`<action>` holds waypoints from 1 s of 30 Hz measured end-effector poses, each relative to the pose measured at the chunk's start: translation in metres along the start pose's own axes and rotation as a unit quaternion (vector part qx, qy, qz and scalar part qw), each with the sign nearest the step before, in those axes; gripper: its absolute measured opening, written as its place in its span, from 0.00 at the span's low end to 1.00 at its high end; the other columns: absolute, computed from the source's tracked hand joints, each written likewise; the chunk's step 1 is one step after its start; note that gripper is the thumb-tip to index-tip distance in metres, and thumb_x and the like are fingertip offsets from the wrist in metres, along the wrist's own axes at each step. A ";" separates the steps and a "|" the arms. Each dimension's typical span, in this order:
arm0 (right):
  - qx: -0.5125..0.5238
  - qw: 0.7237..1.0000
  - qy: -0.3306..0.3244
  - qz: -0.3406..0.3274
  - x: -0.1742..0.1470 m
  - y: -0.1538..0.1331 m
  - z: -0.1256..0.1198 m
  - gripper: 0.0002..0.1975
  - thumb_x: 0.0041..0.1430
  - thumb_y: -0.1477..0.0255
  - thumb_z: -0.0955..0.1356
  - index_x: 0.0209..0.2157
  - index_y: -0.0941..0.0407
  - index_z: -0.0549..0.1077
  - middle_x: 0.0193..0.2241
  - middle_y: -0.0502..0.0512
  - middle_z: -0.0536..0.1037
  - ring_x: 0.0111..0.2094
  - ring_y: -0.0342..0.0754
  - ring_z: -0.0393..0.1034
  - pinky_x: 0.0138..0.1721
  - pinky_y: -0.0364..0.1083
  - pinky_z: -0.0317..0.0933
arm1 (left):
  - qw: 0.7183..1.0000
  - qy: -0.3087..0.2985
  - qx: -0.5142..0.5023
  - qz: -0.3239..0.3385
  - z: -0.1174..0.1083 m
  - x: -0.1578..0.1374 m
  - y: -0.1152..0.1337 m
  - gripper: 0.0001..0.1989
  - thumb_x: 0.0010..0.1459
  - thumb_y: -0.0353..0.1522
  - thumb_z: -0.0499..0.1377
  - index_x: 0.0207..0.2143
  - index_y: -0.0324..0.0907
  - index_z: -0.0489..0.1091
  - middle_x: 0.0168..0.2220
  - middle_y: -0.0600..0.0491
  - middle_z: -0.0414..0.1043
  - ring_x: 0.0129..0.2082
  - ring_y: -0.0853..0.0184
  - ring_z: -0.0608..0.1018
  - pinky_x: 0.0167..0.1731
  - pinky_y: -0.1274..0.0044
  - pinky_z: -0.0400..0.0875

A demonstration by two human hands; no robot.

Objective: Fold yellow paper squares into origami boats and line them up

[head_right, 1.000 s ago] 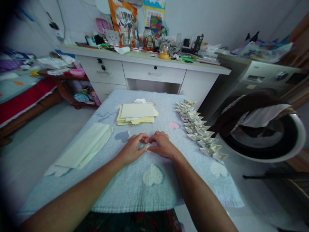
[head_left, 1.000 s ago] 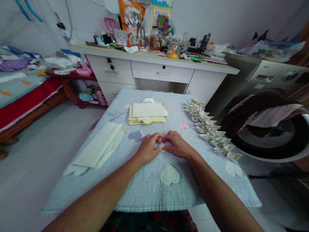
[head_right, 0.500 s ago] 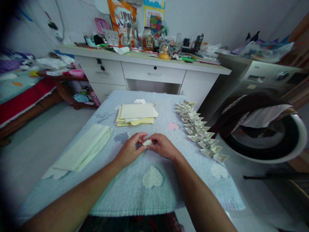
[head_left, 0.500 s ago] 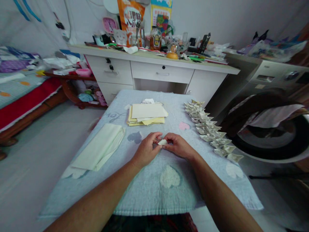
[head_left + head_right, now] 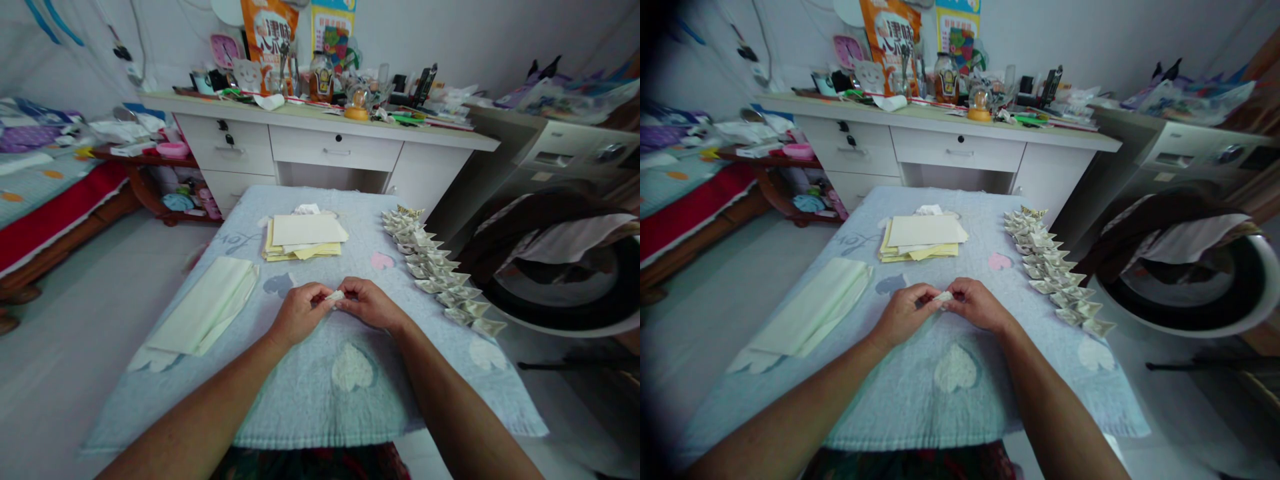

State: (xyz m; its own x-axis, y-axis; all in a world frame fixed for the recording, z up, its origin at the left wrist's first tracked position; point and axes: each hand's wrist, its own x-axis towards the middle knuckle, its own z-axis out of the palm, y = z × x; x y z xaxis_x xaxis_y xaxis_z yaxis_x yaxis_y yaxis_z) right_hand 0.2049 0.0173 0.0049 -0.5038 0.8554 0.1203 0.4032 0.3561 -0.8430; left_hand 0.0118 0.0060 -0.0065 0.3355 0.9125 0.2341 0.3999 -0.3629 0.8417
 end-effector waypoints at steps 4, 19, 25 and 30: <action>0.003 1.000 -0.003 0.001 0.001 -0.001 0.001 0.14 0.58 0.61 0.68 0.30 0.59 0.73 0.26 0.49 0.68 0.28 0.41 0.61 0.30 0.40 0.54 | 0.999 -0.010 -0.031 -0.022 -0.001 0.000 -0.001 0.06 0.56 0.33 0.59 0.32 0.40 0.75 0.28 0.55 0.75 0.28 0.70 0.74 0.30 0.80 0.65; 0.059 0.998 -0.003 0.023 0.002 -0.002 0.006 0.16 0.57 0.59 0.69 0.28 0.59 0.72 0.24 0.49 0.69 0.27 0.42 0.62 0.29 0.40 0.55 | 0.987 -0.039 -0.122 -0.095 -0.004 0.002 0.001 0.11 0.54 0.37 0.60 0.27 0.37 0.70 0.20 0.58 0.65 0.21 0.74 0.65 0.22 0.81 0.56; 0.111 0.993 0.006 0.039 0.001 -0.003 0.002 0.16 0.55 0.59 0.69 0.25 0.59 0.71 0.23 0.48 0.68 0.26 0.41 0.61 0.29 0.40 0.54 | 0.974 -0.071 -0.192 -0.094 -0.002 0.003 -0.001 0.08 0.53 0.34 0.59 0.32 0.37 0.71 0.25 0.56 0.68 0.26 0.72 0.68 0.26 0.81 0.60; 0.136 0.988 0.015 0.070 -0.001 -0.005 0.000 0.16 0.54 0.59 0.69 0.25 0.59 0.71 0.21 0.47 0.68 0.25 0.40 0.60 0.28 0.40 0.54 | 0.956 -0.094 -0.261 -0.092 -0.006 0.003 0.001 0.08 0.49 0.29 0.57 0.35 0.37 0.69 0.29 0.55 0.70 0.29 0.71 0.71 0.31 0.80 0.63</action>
State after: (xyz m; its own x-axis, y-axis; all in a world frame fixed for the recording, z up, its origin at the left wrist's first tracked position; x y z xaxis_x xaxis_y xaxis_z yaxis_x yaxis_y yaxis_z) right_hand 0.2030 0.0148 0.0092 -0.4325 0.9016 0.0044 0.2451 0.1223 -0.9617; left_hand 0.0082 0.0093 -0.0020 0.4676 0.8839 0.0078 0.0024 -0.0100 0.9999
